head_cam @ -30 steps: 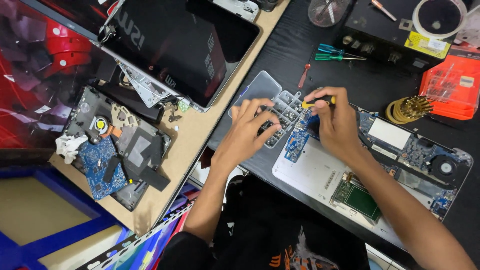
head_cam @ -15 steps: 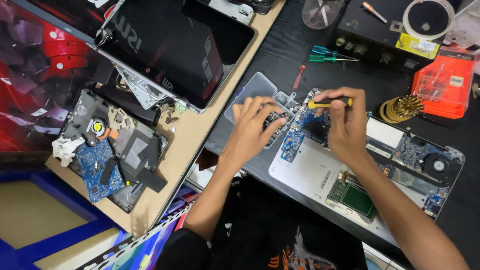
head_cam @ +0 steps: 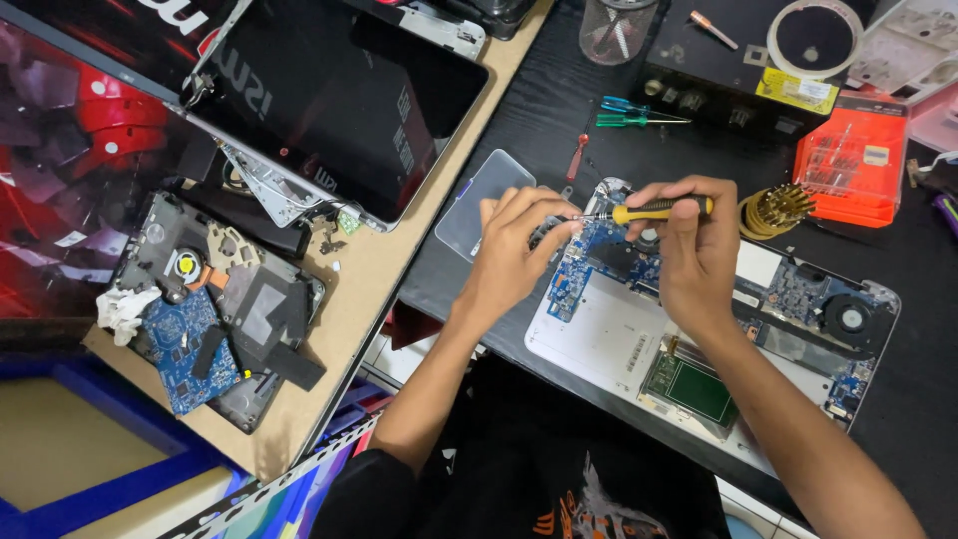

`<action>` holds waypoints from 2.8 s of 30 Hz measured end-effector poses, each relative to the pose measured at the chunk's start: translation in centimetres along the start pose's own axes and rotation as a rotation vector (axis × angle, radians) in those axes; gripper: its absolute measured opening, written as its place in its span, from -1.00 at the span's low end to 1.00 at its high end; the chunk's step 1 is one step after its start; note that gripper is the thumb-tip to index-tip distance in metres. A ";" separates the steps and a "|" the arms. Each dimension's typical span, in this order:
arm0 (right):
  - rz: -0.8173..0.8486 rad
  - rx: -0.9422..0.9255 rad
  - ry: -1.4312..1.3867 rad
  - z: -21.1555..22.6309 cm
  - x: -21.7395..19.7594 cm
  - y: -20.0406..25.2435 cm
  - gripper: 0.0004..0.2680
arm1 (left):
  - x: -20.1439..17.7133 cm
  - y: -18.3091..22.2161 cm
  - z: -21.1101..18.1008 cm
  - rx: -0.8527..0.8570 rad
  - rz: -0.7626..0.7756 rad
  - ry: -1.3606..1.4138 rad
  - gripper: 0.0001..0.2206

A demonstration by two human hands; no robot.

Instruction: Disassembling a laptop by removing internal screws with a screwdriver and manipulating internal components.

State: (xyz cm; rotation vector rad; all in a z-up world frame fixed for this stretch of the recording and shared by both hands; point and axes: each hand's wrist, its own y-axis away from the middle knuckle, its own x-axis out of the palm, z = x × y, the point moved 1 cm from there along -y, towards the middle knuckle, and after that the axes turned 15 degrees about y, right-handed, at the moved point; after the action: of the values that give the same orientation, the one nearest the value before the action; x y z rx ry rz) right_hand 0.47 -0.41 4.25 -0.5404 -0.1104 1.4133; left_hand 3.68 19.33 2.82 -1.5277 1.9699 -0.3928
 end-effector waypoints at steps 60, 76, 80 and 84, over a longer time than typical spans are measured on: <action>-0.308 0.234 -0.169 -1.1 -3.9 2.7 -0.75 | 3.9 -2.2 -3.2 0.051 -0.026 0.224 -0.90; -0.331 0.092 -0.080 -0.3 -4.2 3.6 -0.75 | 4.3 -1.5 -2.6 -0.091 -0.007 0.415 -0.93; -0.327 0.040 -0.048 -0.2 -4.0 3.7 -0.75 | 4.6 -1.2 -2.3 -0.108 0.004 0.433 -0.92; -0.313 0.003 -0.020 0.2 -4.1 4.3 -0.76 | 4.1 -1.1 -2.4 -0.181 0.143 0.376 -0.90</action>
State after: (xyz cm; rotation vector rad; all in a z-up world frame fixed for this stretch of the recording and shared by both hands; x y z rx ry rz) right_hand -4.23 -4.00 3.64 -0.4840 -0.2002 1.1134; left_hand 2.37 14.83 4.17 -1.4916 2.4492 -0.4804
